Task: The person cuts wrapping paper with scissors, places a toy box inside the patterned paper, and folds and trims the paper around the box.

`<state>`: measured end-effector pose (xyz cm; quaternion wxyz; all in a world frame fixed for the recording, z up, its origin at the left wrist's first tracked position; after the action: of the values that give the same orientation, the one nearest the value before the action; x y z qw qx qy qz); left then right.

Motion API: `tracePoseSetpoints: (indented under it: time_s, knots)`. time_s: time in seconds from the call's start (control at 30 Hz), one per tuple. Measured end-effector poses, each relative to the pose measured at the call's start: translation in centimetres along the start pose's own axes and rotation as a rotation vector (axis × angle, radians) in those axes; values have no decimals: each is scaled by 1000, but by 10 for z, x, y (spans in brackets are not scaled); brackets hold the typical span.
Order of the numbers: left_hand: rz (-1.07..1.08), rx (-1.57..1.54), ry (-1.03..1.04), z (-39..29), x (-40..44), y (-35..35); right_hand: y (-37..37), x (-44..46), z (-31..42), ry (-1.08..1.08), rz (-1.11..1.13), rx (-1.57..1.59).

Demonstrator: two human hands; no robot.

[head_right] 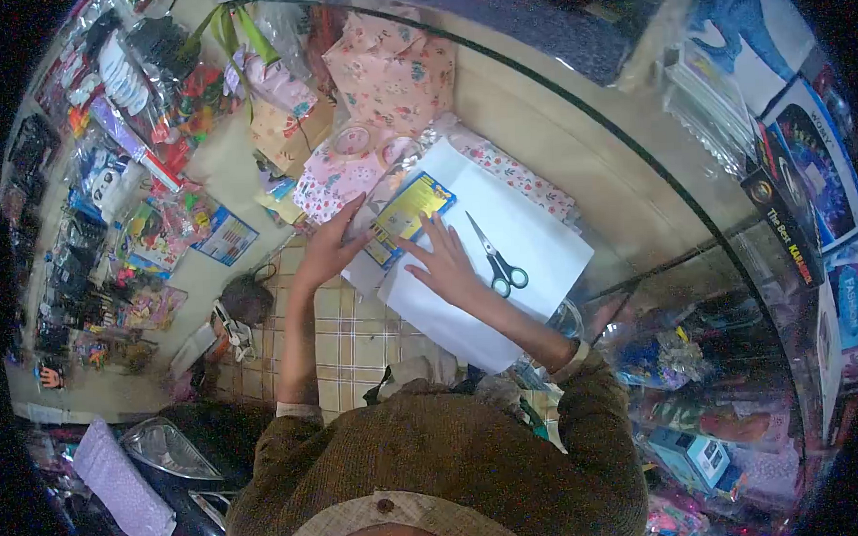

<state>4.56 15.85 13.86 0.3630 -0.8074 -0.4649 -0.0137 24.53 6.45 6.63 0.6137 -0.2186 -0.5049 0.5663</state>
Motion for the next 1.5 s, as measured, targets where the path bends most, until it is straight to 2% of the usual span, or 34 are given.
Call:
tracePoseSetpoints:
  time_s: [0.83, 1.13, 1.23, 1.33, 1.43, 1.47, 1.5]
  knots:
    - [103, -17, -13, -7, -4, 0, 4, 8, -16, -83, -56, -93]
    - [85, -19, 0, -2, -4, 5, -8, 8, -13, -60, 67, 20]
    - [96, -27, -16, -8, -7, 6, -16, 8, -13, -55, -167, 250]
    - [105, 56, 22, -8, -14, 10, -46, 2, -16, 39, -77, 264]
    - [115, 238, 59, -13, -22, 20, -76, -4, -20, 407, 161, 534]
    - [119, 307, 65, -17, -25, 25, -76, -5, -26, 420, 183, 510]
    - [129, 383, 76, -19, -30, 30, -73, -6, -28, 495, 170, 705]
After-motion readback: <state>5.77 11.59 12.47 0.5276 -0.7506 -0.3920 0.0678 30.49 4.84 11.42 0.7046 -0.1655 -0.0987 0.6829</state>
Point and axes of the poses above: each hand's wrist, its own x-axis towards the middle knuckle, its own y-axis out of the palm, z = x × y, the point moved 1 cm from there along x, towards the middle knuckle, and after that the axes turned 5 degrees about -z, right-handed, at the moved point
